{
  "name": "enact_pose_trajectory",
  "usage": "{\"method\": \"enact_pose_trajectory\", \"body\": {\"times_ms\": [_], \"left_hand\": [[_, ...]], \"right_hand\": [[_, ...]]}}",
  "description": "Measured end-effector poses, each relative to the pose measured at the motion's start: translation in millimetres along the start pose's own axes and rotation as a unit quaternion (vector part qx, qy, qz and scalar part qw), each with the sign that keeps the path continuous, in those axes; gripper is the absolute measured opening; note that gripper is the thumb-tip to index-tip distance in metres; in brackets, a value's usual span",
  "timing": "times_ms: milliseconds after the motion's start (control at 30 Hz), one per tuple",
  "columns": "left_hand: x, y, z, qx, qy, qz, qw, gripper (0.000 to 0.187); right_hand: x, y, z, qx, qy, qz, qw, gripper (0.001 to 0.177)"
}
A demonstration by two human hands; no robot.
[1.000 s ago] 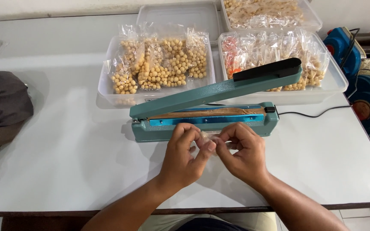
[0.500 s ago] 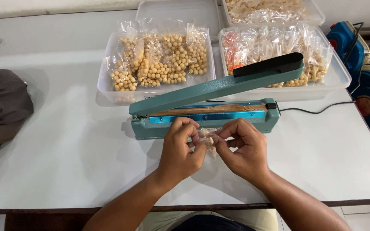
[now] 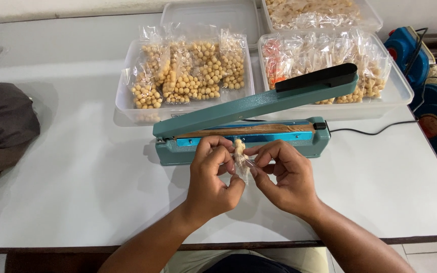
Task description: Sealing small plastic bags filled with snacks using a manual heat sealer on a production table.
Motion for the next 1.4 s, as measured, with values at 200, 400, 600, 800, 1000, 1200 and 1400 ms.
{"method": "enact_pose_trajectory", "body": {"times_ms": [200,400,600,800,1000,1200,1400], "left_hand": [[1,0,2,0.019,0.008,0.003,1.000,0.019],[-2,6,2,0.074,-0.025,-0.057,0.995,0.031],[-6,3,-2,0.149,-0.131,-0.170,0.965,0.086],[-4,-6,-9,-0.022,-0.170,-0.002,0.985,0.017],[-11,-24,-9,-0.033,-0.052,0.086,0.994,0.021],[-11,-4,-10,-0.025,-0.057,0.120,0.991,0.040],[-5,-12,-8,-0.052,-0.058,0.127,0.989,0.029]], "right_hand": [[-3,0,1,-0.019,0.001,-0.005,1.000,0.013],[-4,7,4,-0.006,0.016,-0.038,0.999,0.011],[-15,13,4,0.020,0.027,-0.098,0.995,0.010],[-23,18,1,0.026,0.020,-0.164,0.986,0.023],[-22,24,-1,0.089,-0.064,-0.172,0.979,0.052],[-13,26,-2,0.080,-0.048,-0.152,0.984,0.018],[-12,33,2,0.078,-0.017,-0.151,0.985,0.018]]}}
Point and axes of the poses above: each hand's wrist, its own z-axis away from the middle knuckle, its own x-axis out of the palm, y = z × x, the point moved 4 cm from there along -z, towards the middle knuckle, and after that the axes turned 7 degrees about -y, right-handed, at the moved point
